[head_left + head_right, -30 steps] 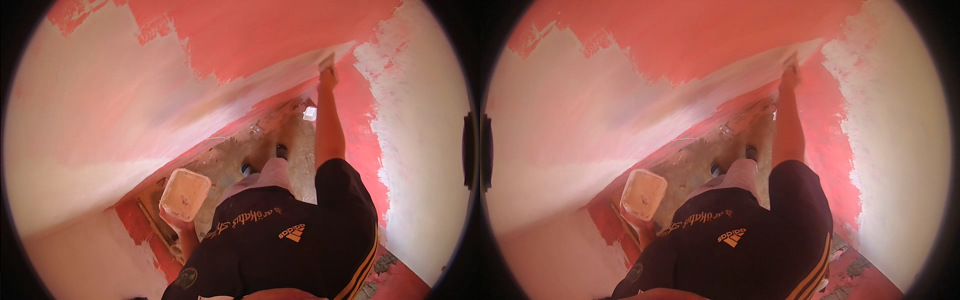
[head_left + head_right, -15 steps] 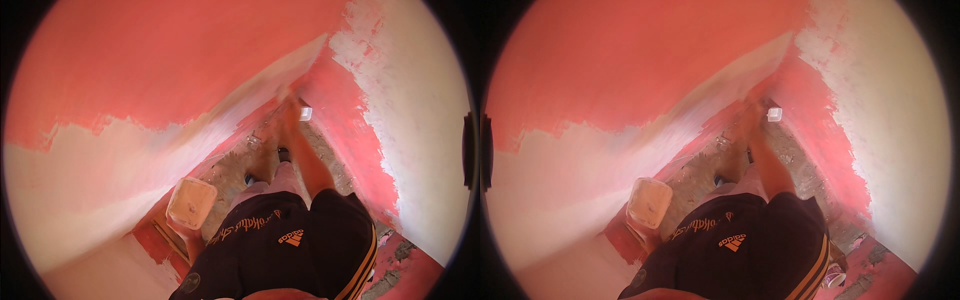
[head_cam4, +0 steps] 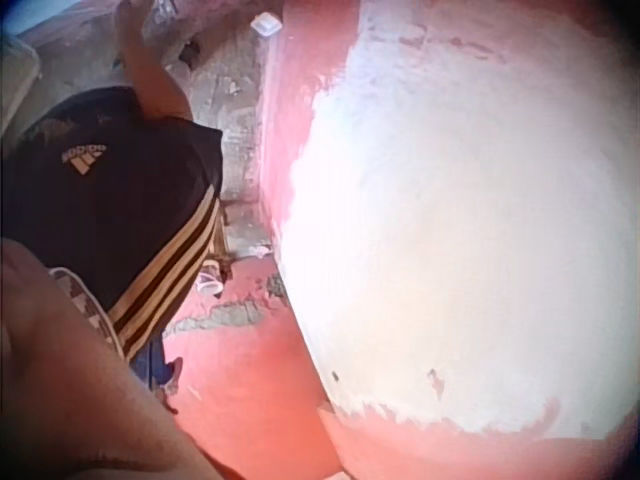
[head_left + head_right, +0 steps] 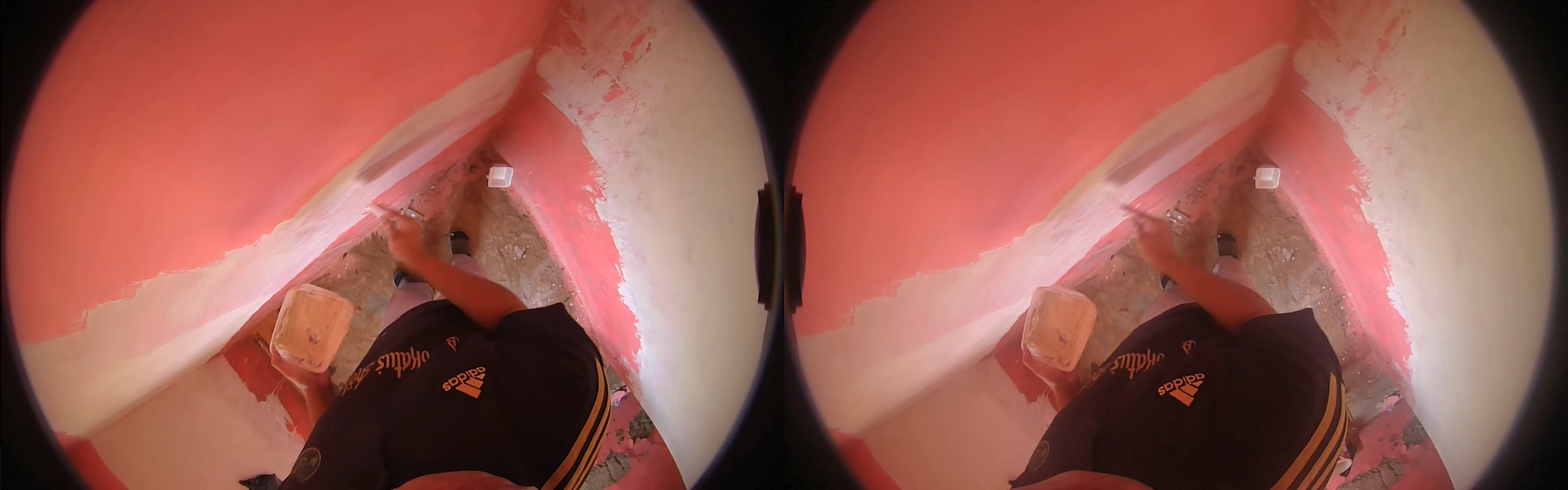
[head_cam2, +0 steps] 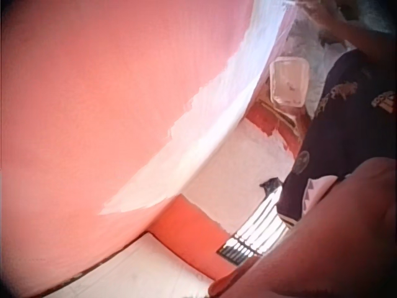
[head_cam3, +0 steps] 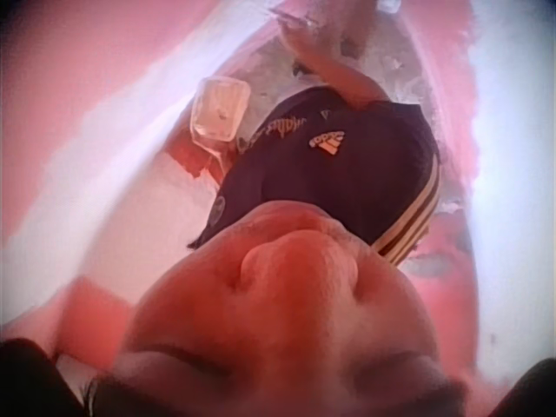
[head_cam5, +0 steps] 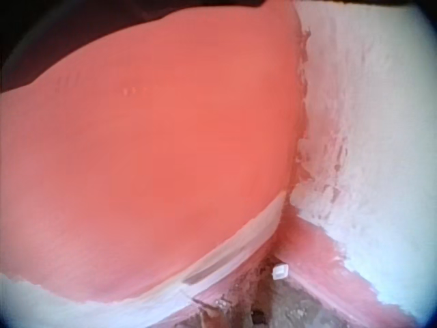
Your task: The person applies putty or plaster to a wall and corner using a trowel, periodically taking more material from a plastic container.
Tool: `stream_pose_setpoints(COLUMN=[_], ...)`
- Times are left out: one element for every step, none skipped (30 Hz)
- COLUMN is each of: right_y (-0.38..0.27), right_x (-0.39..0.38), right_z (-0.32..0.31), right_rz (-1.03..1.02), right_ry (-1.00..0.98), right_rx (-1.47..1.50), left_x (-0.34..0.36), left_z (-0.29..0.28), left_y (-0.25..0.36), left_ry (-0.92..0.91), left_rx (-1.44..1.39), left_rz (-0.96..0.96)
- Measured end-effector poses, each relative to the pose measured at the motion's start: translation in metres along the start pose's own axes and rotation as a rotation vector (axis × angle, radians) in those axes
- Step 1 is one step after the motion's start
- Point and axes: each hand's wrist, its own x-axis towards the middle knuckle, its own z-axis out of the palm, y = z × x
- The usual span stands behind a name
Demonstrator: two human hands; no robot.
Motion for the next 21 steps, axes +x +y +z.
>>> stream_pose_setpoints(right_y=[0.001, 0.005, 0.006, 0.004, -0.001, -0.007, -0.011, -0.011, -0.009, -0.009, -0.008, -0.009, -0.008, -0.011, -0.019, -0.018, -0.014, -0.006, 0.0, 0.006, 0.007], right_x=[0.016, 0.043, 0.078, 0.119, 0.16, 0.197, 0.225, 0.242, 0.248, 0.243, 0.222, 0.192, 0.155, 0.115, 0.077, 0.06, 0.053, 0.061, 0.078, 0.102, 0.13], right_z=[-0.031, -0.069, -0.112, -0.156, -0.2, -0.24, -0.269, -0.28, -0.272, -0.242, -0.202, -0.156, -0.113, -0.075, -0.048, -0.044, -0.052, -0.077, -0.108, -0.144, -0.185], right_rz=[0.035, 0.047, 0.044, 0.031, 0.011, -0.009, -0.019, -0.025, -0.02, -0.017, -0.002, 0.011, 0.032, 0.061, 0.098, 0.112, 0.12, 0.112, 0.1, 0.085, 0.071], right_ry=[0.046, 0.123, 0.27, 0.413, 0.544, 0.634, 0.681, 0.7, 0.692, 0.67, 0.638, 0.59, 0.509, 0.406, 0.284, 0.216, 0.173, 0.173, 0.248, 0.357, 0.488], right_rx=[-0.1, -0.199, -0.271, -0.284, -0.26, -0.212, -0.18, -0.187, -0.233, -0.314, -0.39, -0.413, -0.357, -0.252, -0.108, -0.057, -0.065, -0.096, -0.163, -0.228, -0.27], left_x=[-0.006, -0.01, -0.015, -0.019, -0.021, -0.019, -0.014, -0.013, -0.015, -0.016, -0.016, -0.014, -0.012, -0.011, -0.011, -0.01, -0.009, -0.007, -0.004, 0.0, 0.004], left_z=[0.006, 0.018, 0.03, 0.043, 0.052, 0.053, 0.048, 0.045, 0.05, 0.057, 0.063, 0.071, 0.075, 0.078, 0.081, 0.085, 0.088, 0.082, 0.071, 0.066, 0.067], left_y=[-0.002, -0.004, -0.005, -0.006, -0.009, -0.013, -0.016, -0.018, -0.017, -0.017, -0.016, -0.014, -0.013, -0.011, -0.013, -0.013, -0.014, -0.015, -0.018, -0.021, -0.021], left_ry=[0.014, 0.019, 0.024, 0.046, 0.062, 0.055, 0.017, -0.016, -0.015, 0.016, 0.042, 0.037, -0.033, -0.105, -0.103, -0.034, 0.031, 0.023, -0.031, -0.085, -0.098], left_rx=[0.014, 0.024, 0.022, 0.008, -0.011, -0.01, 0.032, 0.073, 0.079, 0.012, -0.053, -0.058, 0.017, 0.1, 0.104, 0.026, -0.053, -0.044, 0.119, 0.275, 0.274], left_rz=[0.003, 0.006, 0.008, -0.008, -0.024, -0.028, -0.038, -0.047, -0.043, -0.057, -0.072, -0.063, -0.033, -0.008, -0.01, -0.025, -0.039, -0.038, 0.05, 0.138, 0.136])
